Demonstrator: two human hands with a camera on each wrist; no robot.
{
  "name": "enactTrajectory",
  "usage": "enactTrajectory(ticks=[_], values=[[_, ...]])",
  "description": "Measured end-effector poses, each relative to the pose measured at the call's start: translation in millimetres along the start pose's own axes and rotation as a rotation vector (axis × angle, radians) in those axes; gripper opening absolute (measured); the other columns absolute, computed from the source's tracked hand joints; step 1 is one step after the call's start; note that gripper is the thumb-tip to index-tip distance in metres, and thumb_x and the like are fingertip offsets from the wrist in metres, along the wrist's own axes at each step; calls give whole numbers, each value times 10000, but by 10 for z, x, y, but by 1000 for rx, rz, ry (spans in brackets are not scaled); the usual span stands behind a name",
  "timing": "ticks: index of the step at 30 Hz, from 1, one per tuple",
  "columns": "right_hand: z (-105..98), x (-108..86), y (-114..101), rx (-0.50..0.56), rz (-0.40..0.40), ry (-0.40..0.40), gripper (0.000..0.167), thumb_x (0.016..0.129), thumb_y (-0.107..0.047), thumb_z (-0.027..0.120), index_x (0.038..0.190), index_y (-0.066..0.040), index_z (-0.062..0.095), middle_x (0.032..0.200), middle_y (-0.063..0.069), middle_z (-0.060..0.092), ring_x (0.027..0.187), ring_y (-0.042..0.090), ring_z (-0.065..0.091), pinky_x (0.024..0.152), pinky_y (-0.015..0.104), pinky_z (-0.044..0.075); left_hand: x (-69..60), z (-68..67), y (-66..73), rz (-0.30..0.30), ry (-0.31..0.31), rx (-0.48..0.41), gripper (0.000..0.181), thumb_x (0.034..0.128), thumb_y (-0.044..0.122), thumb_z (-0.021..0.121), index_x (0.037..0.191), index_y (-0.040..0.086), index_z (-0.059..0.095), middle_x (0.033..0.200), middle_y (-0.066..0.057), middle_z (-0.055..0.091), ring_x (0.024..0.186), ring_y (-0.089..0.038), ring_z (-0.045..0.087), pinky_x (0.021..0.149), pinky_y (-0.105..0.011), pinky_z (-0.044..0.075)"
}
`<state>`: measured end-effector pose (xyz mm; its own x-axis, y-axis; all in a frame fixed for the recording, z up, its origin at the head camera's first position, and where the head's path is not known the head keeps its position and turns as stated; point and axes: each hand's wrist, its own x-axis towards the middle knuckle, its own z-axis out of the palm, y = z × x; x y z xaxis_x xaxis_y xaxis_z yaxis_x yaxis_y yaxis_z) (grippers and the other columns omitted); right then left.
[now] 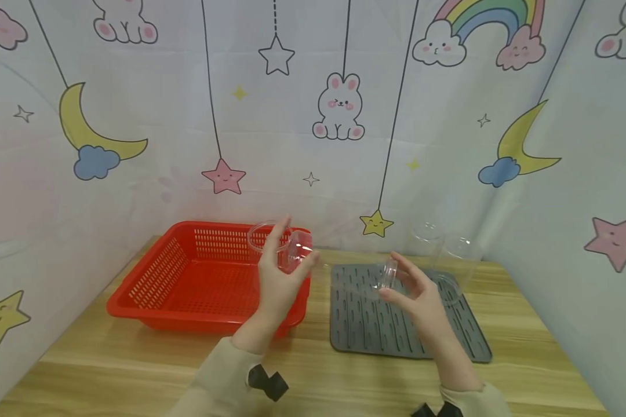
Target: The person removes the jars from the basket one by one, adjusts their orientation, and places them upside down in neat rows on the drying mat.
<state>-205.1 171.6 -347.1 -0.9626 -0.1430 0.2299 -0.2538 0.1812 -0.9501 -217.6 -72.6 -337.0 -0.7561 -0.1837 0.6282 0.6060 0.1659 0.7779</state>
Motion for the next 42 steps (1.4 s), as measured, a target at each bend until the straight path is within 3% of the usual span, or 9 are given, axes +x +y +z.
enactTrajectory(ticks=[4, 9, 12, 17, 20, 28, 32, 37, 42], values=[[-50, -3, -19, 53, -6, 44, 695, 890, -43, 675, 1505, -110, 359, 1556, 75, 327, 1389, 247, 343, 1144, 589, 282, 26, -32, -30, -164, 47, -264, 785, 892, 85, 675, 1546, 152, 247, 1594, 19, 287, 1482, -185, 222, 1155, -490, 330], [-85, -12, -19, 127, -53, 71, 683, 902, 5, 636, 1510, -110, 346, 1488, -1, 417, 1316, 58, 440, 1071, 246, 414, 33, -2, -62, -307, 66, -556, 849, 926, 47, 590, 1577, 160, 58, 1641, 9, 158, 1520, -201, 129, 1233, -403, 178], [-88, -17, -5, 186, -113, 66, 669, 902, 43, 609, 1503, -101, 353, 1407, -77, 493, 1268, 9, 497, 981, 141, 455, 34, 37, -72, -369, 59, -669, 831, 943, 77, 548, 1575, 131, 11, 1643, -31, 147, 1517, -230, 145, 1229, -393, 193], [-83, -14, 10, 240, -157, 47, 654, 902, 65, 584, 1495, -105, 369, 1344, -133, 547, 1222, 24, 547, 967, 167, 483, 12, 114, -84, -444, 26, -830, 776, 959, 114, 489, 1567, 65, 11, 1640, -98, 143, 1510, -244, 178, 1237, -395, 154], [-72, -12, 13, 247, -149, 40, 656, 895, 68, 583, 1494, -93, 369, 1325, -132, 564, 1208, 31, 557, 970, 171, 480, -14, 163, -114, -449, -11, -940, 826, 954, 176, 570, 1565, 40, 30, 1644, -138, 100, 1519, -260, 142, 1245, -388, 99], [-63, -2, 24, 257, -142, 0, 647, 905, 56, 566, 1498, -94, 358, 1341, -111, 545, 1240, 93, 545, 944, 218, 518, -106, 259, -157, -475, -77, -1040, 1126, 801, 392, 789, 1557, 24, 41, 1646, -127, 75, 1522, -300, 83, 1246, -402, 90], [-78, 1, 31, 247, -131, -8, 644, 919, 31, 563, 1510, -103, 344, 1361, -114, 528, 1253, 93, 535, 943, 226, 520, -117, 289, -146, -498, -91, -1070, 969, 859, 288, 748, 1558, 70, 113, 1628, -106, 173, 1507, -301, 163, 1234, -378, 171], [-107, 14, 48, 243, -126, -23, 639, 940, 17, 542, 1526, -70, 302, 1372, -113, 514, 1243, 78, 535, 938, 233, 526, -120, 330, -119, -531, -72, -1081, 692, 957, 30, 508, 1554, 98, 164, 1599, -89, 249, 1432, -247, 341, 1180, -327, 310], [-160, 33, 70, 231, -120, -36, 643, 954, -11, 539, 1534, -54, 265, 1365, -130, 510, 1221, 35, 533, 928, 227, 531, -130, 391, -128, -562, -43, -1081, 608, 981, -18, 402, 1542, 119, 213, 1564, -83, 309, 1394, -237, 389, 1124, -321, 395]])
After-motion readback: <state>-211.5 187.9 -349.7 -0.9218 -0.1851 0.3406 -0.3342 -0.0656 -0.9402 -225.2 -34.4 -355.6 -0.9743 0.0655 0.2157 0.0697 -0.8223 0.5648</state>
